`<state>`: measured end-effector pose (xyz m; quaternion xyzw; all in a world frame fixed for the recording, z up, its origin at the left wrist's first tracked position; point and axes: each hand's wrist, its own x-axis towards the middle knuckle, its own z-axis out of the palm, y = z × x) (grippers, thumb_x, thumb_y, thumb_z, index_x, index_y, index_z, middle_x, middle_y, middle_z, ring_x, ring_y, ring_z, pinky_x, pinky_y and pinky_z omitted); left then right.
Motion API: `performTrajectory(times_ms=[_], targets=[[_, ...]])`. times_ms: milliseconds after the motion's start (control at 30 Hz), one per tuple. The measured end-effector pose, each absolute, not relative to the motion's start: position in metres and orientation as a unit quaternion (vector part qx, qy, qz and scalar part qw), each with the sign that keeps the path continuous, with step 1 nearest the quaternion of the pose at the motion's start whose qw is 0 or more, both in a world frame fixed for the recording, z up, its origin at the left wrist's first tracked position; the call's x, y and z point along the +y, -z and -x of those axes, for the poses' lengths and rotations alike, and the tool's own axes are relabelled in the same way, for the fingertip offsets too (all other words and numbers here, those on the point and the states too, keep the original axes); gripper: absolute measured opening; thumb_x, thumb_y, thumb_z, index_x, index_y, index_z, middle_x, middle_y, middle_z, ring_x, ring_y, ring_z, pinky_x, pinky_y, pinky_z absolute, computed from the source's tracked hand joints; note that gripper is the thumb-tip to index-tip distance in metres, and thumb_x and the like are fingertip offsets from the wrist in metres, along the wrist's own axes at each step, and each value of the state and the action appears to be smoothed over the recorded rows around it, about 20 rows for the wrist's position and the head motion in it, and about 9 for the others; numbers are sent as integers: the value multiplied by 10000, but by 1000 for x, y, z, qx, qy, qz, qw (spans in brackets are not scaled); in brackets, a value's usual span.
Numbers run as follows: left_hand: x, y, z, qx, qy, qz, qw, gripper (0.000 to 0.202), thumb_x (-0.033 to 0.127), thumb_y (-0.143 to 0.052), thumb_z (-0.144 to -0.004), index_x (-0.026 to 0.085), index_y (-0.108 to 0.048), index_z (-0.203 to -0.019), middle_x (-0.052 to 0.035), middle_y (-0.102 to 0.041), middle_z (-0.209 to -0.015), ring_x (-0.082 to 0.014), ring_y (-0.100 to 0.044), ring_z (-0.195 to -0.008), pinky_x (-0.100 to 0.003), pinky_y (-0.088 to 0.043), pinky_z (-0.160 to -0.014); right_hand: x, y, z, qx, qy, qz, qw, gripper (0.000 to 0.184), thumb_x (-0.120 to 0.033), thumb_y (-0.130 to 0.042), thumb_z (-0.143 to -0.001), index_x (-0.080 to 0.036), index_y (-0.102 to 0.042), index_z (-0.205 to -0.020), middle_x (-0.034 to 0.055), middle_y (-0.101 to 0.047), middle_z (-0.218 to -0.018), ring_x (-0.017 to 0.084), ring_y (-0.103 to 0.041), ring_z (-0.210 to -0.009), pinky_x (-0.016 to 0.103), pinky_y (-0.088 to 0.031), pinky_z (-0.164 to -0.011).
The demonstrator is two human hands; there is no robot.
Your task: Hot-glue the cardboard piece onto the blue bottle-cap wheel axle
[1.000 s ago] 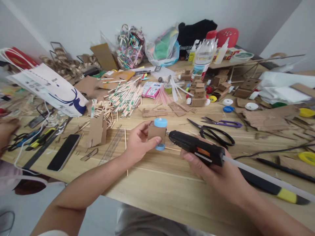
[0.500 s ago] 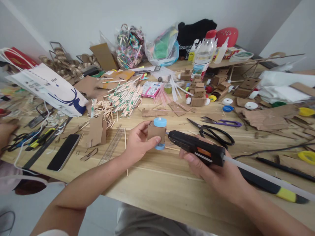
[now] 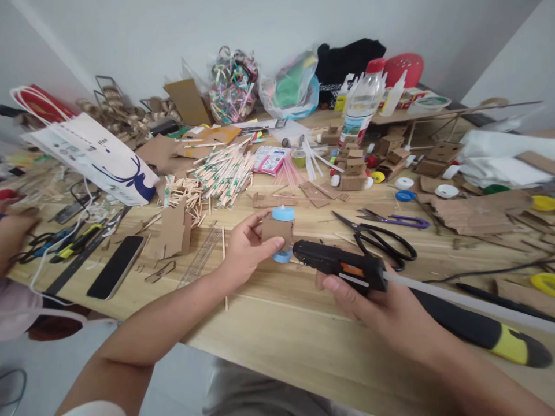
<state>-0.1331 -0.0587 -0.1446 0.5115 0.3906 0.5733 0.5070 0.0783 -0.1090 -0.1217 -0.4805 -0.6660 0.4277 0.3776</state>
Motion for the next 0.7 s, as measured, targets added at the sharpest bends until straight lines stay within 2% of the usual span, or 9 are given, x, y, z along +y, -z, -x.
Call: performTrajectory(times_ms=[133, 233, 333, 433, 533, 700], targets=[[-55, 145, 136, 412, -558, -528, 490, 572, 409, -941, -578, 210, -665, -1038, -30, -769, -847, -199, -724, -756, -311, -577, -735, -107, 120, -83, -615, -490, 492, 375, 593, -822, -625, -769, -229, -636, -790, -13, -534, -584, 150, -492, -461, 290, -456, -407], [-51, 147, 140, 426, -559, -573, 422, 478, 331, -918, -573, 211, -635, -939, -15, -730, -867, -192, -710, -826, -316, -564, -821, -104, 118, -85, -593, -505, 488, 394, 619, -845, -638, -739, -228, -610, -779, -45, -486, -538, 111, -406, -397, 278, -414, -380], [-49, 149, 145, 428, -558, -626, 337, 410, 277, -864, -586, 207, -645, -924, -28, -719, -921, -205, -693, -910, -343, -544, -917, -103, 118, -83, -584, -487, 485, 432, 525, -752, -677, -792, -229, -636, -800, -30, -532, -578, 115, -431, -436, 275, -424, -413], [-51, 149, 146, 423, -540, -663, 300, 397, 273, -828, -618, 208, -657, -970, -46, -734, -952, -222, -691, -925, -370, -540, -924, -106, 119, -78, -567, -445, 502, 478, 370, -614, -736, -819, -249, -680, -845, -19, -578, -646, 131, -480, -500, 272, -440, -456], [-55, 149, 145, 416, -518, -684, 302, 390, 277, -814, -637, 208, -666, -991, -62, -745, -982, -234, -694, -934, -378, -536, -922, -110, 119, -72, -558, -424, 511, 498, 281, -533, -766, -816, -263, -695, -851, -28, -577, -644, 132, -494, -516, 268, -456, -478], [-57, 150, 140, 400, -518, -662, 365, 395, 287, -821, -623, 208, -690, -986, -50, -729, -953, -230, -680, -922, -361, -517, -902, -110, 119, -68, -522, -461, 497, 518, 291, -531, -770, -818, -257, -676, -850, -44, -566, -638, 103, -469, -483, 247, -456, -469]])
